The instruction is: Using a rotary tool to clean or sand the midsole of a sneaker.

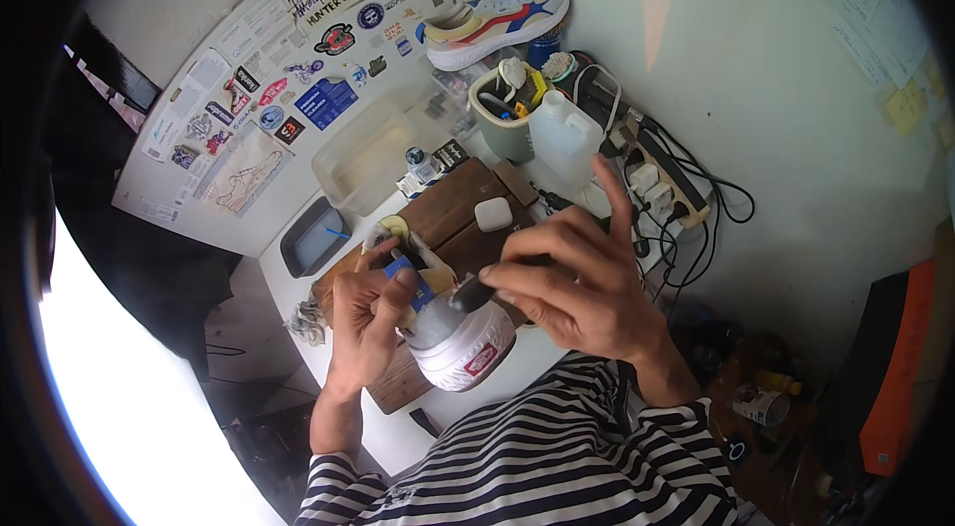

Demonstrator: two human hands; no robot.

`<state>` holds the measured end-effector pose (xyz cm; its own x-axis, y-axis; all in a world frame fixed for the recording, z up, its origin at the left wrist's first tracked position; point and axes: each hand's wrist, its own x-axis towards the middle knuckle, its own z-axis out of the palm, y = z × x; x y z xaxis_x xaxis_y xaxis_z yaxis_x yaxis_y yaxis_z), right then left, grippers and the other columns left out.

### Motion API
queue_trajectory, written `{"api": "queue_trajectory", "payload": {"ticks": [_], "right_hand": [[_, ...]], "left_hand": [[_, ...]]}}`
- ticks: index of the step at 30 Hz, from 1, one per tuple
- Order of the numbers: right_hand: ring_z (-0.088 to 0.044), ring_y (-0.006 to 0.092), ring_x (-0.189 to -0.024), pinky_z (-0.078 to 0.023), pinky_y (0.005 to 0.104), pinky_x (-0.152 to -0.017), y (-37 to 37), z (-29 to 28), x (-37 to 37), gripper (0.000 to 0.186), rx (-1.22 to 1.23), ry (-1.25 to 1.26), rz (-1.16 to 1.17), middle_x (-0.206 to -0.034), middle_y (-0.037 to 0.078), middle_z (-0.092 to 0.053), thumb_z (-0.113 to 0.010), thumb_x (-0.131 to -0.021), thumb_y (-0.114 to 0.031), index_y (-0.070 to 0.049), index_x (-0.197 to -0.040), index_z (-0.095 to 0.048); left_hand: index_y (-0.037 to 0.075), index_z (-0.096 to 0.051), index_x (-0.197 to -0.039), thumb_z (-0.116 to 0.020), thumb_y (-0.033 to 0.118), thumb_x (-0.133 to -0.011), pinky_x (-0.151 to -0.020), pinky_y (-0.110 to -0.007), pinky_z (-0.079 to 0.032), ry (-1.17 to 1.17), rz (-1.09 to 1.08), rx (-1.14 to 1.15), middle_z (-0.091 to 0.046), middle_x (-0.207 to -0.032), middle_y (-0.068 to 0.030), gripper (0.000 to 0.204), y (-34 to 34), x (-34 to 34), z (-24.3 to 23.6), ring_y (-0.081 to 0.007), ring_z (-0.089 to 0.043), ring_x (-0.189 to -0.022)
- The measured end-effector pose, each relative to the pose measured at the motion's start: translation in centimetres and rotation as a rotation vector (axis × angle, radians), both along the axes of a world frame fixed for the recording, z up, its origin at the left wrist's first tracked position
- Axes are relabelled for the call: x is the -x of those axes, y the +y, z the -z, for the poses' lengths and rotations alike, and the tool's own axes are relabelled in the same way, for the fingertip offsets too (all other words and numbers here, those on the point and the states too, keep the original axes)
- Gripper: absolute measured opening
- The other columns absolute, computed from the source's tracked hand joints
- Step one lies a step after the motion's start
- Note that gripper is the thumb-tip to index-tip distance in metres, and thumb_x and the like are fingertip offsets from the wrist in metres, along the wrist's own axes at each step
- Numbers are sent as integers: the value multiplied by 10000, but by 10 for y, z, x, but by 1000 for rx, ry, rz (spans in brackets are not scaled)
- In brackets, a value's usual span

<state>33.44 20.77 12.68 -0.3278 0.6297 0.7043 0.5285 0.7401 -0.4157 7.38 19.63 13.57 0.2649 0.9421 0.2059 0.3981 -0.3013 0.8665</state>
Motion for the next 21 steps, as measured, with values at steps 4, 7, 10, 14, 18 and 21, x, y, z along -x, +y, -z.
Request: {"api": "queue_trajectory", "payload": {"ticks": [4, 7, 10, 14, 18, 21], "right_hand": [[-645, 88, -879, -150, 685, -1271, -14, -13, 26, 218, -168, -155, -64, -952, -98, -656, -820, -852, -189, -255, -1057, -785], [-648, 112, -846, -166, 690, -1259, -2, -16, 12, 256, -267, -224, -12, -904, -84, -667, -829, -787, -177, -279, -1020, -810], [-635, 76, -821, -180, 689, -1247, 8, -20, -4, 165, -206, -344, 269, -895, -106, -660, -775, -847, -220, -308, -983, -800], [-639, 92, -825, -167, 703, -1229, -20, -26, 33, 172, -306, -264, -5, -889, -87, -660, -814, -799, -184, -224, -966, -806], [-640, 77, -835, -159, 691, -1217, -1, -34, 3, 132, -340, -508, 310, -891, -93, -670, -788, -844, -259, -243, -974, -805], [-641, 71, -834, -167, 691, -1210, -17, -41, 20, 117, -392, -347, 156, -886, -96, -671, -791, -848, -259, -236, -962, -799]], "left_hand": [[-21, -709, -726, -587, 236, -1075, -1219, -494, -332, -53, 13, 56, -510, -509, -16, 450, 0, -3, 0, -103, -476, -567], [-2, -754, -809, -566, 231, -1078, -1148, -501, -394, -59, -16, -32, -485, -499, -58, 402, 2, -2, 11, -219, -474, -497], [-3, -739, -791, -564, 242, -1085, -1150, -496, -389, -125, -40, -47, -476, -501, -54, 420, 4, -4, 13, -210, -460, -500], [-28, -757, -851, -546, 277, -1106, -1206, -473, -335, -38, 36, 44, -587, -582, -24, 451, 7, 2, 8, -116, -521, -661], [-8, -761, -849, -561, 284, -1099, -1172, -475, -361, -49, -9, -13, -563, -556, -44, 433, 5, -5, 9, -167, -511, -598], [8, -763, -849, -571, 295, -1095, -1134, -474, -389, -54, -6, -55, -549, -538, -62, 423, 10, -9, 7, -223, -510, -539]]}}
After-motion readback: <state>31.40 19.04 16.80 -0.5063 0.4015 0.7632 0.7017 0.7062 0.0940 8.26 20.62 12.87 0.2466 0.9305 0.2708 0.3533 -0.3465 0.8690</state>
